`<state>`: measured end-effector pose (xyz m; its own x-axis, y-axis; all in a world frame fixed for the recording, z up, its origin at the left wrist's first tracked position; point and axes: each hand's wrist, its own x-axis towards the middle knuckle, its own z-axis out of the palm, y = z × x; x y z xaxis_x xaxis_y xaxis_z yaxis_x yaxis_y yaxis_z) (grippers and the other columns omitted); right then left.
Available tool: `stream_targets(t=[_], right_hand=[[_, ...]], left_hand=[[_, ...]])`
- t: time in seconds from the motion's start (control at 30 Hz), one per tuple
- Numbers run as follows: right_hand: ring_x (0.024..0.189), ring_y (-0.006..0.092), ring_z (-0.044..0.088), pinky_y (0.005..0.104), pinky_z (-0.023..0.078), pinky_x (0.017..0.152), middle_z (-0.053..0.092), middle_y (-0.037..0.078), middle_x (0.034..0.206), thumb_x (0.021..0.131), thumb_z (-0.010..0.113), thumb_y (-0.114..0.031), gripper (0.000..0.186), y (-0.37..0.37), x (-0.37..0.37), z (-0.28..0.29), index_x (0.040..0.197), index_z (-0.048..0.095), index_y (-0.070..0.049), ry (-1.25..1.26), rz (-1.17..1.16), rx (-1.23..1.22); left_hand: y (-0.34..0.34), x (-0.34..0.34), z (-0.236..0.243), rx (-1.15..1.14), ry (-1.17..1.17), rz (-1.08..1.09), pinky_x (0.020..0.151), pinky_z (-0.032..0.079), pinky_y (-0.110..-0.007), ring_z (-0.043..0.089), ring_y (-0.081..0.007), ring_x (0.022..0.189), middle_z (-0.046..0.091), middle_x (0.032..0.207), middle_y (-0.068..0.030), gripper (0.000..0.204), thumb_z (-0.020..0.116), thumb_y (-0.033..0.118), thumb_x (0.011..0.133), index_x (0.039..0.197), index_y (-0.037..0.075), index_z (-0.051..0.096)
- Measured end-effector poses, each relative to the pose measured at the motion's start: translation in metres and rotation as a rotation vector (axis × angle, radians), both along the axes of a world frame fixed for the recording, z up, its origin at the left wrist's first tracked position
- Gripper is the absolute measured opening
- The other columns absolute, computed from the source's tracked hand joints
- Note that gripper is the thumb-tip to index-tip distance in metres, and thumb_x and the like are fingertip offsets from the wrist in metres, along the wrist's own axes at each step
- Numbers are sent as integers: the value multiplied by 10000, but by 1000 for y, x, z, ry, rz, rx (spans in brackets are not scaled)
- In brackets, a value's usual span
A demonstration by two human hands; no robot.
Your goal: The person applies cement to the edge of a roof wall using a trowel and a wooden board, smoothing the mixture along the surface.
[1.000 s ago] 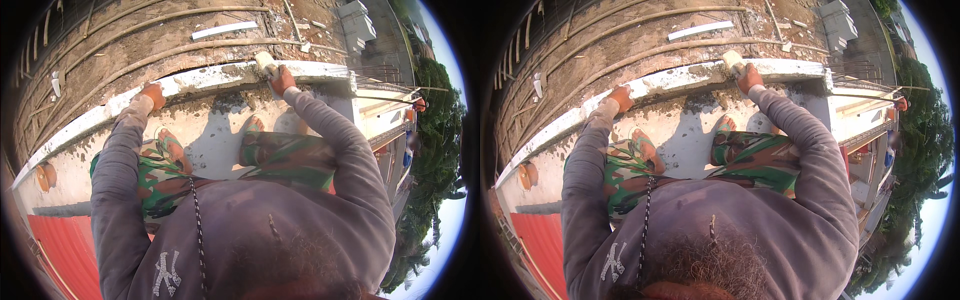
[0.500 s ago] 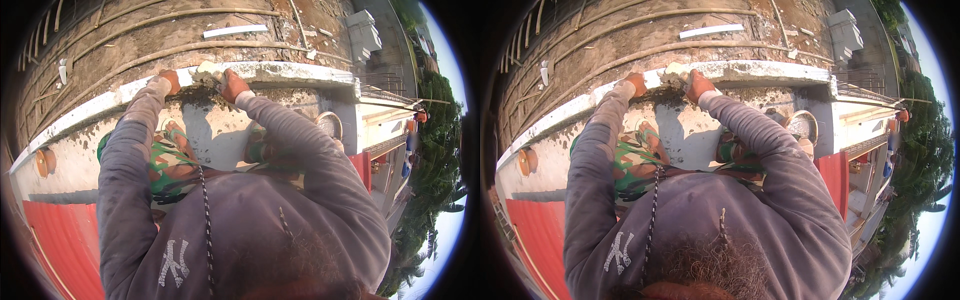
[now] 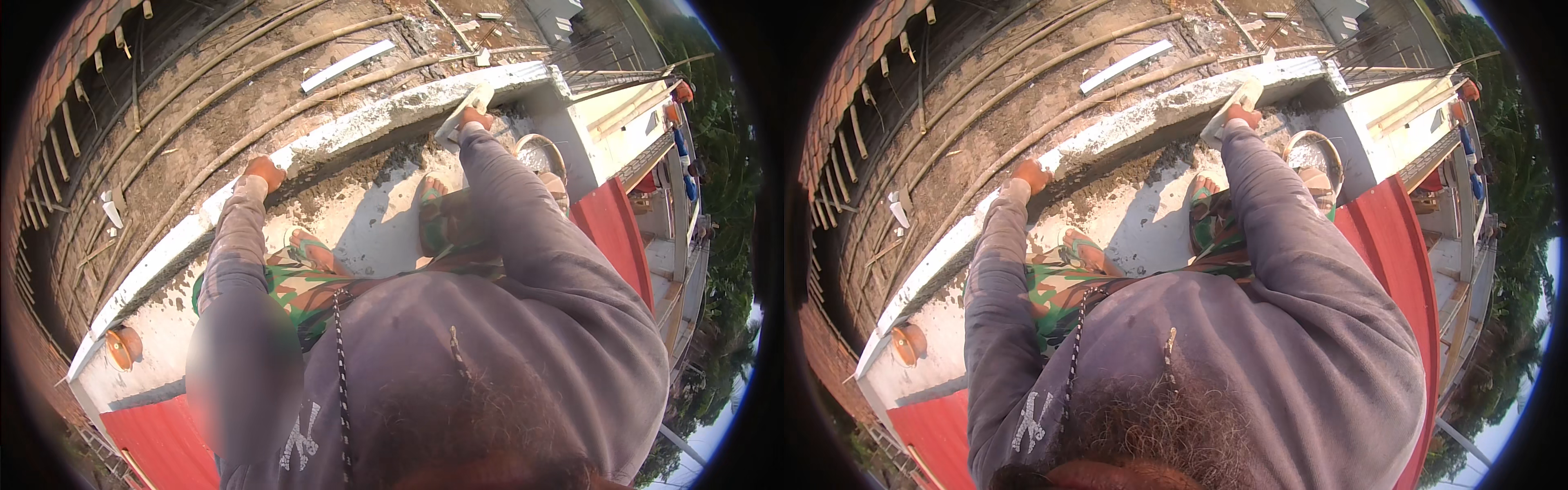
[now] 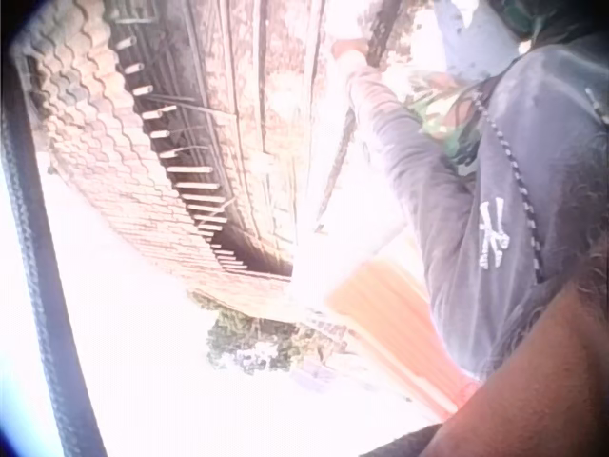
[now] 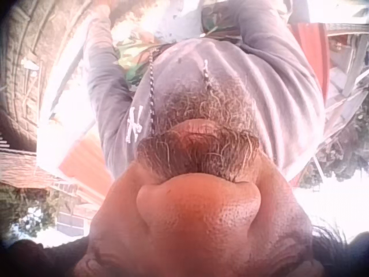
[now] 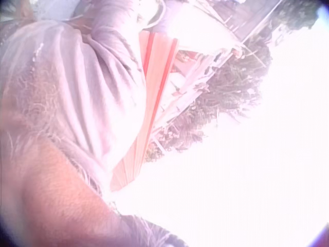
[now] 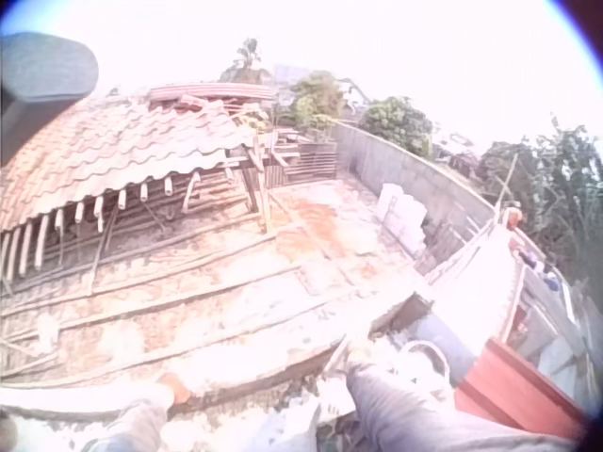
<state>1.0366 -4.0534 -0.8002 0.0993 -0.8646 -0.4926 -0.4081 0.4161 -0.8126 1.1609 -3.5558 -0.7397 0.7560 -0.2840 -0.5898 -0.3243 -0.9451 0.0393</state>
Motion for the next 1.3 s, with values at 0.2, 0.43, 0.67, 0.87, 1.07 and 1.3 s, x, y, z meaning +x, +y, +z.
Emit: stream_targets(t=[0.2,0.43,0.67,0.87,1.07,1.3], right_hand=[[822,227,536,407,508,721,574,96,1043,1003,567,-263,261,50,4,-59,1201,548,-94,-786,-192,527],[826,192,528,389,529,760,513,36,979,1008,592,-279,267,169,-6,-61,1228,482,-177,-846,-179,732],[1050,257,571,588,444,873,540,52,1207,1016,561,-324,350,251,-21,-47,1327,413,-265,-664,72,925],[812,194,539,365,499,716,511,70,957,960,553,-276,333,138,-1,-35,1257,441,-176,-726,-215,637],[998,236,579,484,494,939,528,76,1108,1035,521,-284,268,288,-11,-5,1260,453,-157,-581,-9,870],[1085,298,575,556,487,903,543,102,1259,995,547,-322,391,230,-13,-55,1348,417,-216,-556,53,825]], left_hand=[[-4,-8,16,25,0,-18,1023,472,-421,596,-400,1204,628,1267,-271,595,686,462,881,1185,-49,668],[-16,-19,28,-46,-15,31,1002,484,-421,616,-399,1178,640,1238,-284,586,719,424,852,1171,-64,664],[-19,-14,27,-11,25,17,1008,481,-427,616,-407,1177,645,1226,-289,586,725,420,852,1151,-79,664],[-20,-22,37,3,13,45,1039,466,-425,596,-403,1212,626,1272,-279,612,720,421,860,1214,-71,636],[-13,-18,38,61,42,62,1037,470,-433,595,-415,1204,616,1276,-293,617,714,422,863,1216,-78,630],[-9,-15,24,12,43,39,1023,480,-423,593,-429,1199,616,1264,-306,637,689,447,877,1191,-104,629]])
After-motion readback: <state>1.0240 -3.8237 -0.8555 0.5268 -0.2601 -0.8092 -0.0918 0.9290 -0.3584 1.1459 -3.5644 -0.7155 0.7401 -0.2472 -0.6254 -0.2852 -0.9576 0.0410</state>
